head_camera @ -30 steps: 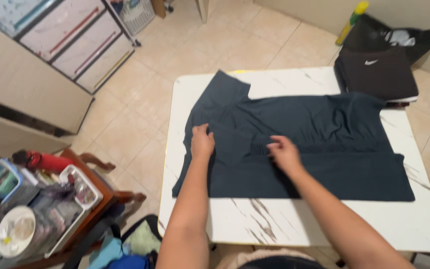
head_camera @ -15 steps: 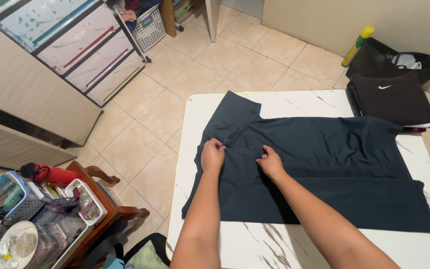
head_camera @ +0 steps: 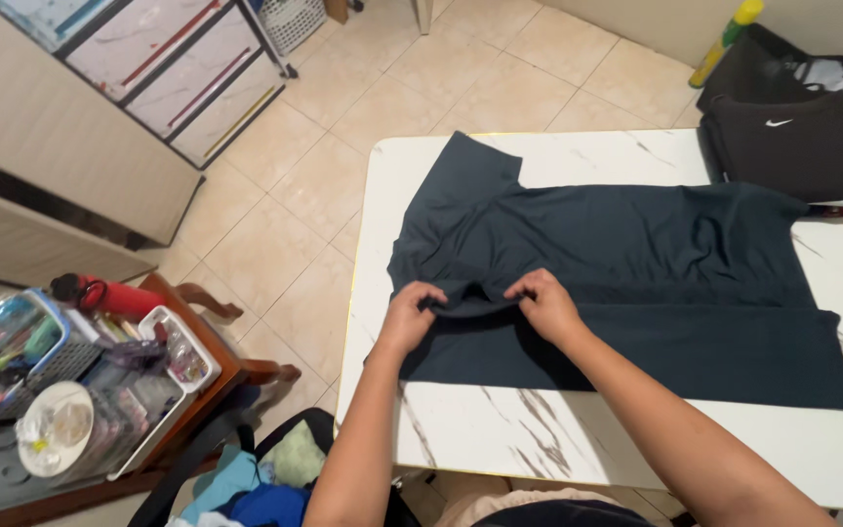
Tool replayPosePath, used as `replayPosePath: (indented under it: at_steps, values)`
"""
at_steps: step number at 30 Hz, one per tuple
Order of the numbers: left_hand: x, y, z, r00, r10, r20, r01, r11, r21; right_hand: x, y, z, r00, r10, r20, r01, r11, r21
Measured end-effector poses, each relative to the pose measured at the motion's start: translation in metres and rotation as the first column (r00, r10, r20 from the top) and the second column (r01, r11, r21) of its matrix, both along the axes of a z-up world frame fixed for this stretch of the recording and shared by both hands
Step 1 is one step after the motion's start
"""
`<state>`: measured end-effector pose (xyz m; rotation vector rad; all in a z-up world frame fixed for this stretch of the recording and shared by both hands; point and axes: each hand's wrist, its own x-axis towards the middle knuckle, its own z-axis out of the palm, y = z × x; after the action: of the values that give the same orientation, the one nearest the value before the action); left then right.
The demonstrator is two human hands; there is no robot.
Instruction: The person folds a black t-shirt, a dark gray t-shirt, and a white t-shirt one by one on a white marble-patterned table. Each shirt is laid flat, folded in half lengthwise, then folded into a compact rectangle and placed on a growing stack.
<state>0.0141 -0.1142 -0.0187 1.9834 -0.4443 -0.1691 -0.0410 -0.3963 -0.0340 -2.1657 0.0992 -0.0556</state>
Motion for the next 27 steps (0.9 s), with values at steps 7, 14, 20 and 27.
replayPosePath:
  at_steps: [7, 14, 20, 27]
  values:
    - [-0.052, 0.013, 0.013, 0.999, 0.024, 0.048, -0.030, 0.991, 0.131, -0.049, 0.017, 0.035, 0.995, 0.071, -0.065, -0.079, 0.988, -0.133]
    - [-0.068, 0.024, 0.009, 0.984, 0.047, 0.171, -0.095, 0.954, 0.283, -0.069, 0.017, 0.031, 0.982, 0.183, -0.035, -0.184, 0.927, -0.327]
    - [-0.072, 0.018, 0.021, 0.976, 0.035, 0.215, -0.120, 0.911, 0.395, -0.078, 0.016, 0.019, 0.984, 0.173, -0.032, -0.173, 0.917, -0.360]
    - [-0.049, 0.008, 0.029, 0.968, 0.137, 0.211, -0.218, 0.877, 0.428, -0.070, -0.026, 0.017, 0.981, 0.054, 0.185, 0.014, 0.937, -0.348]
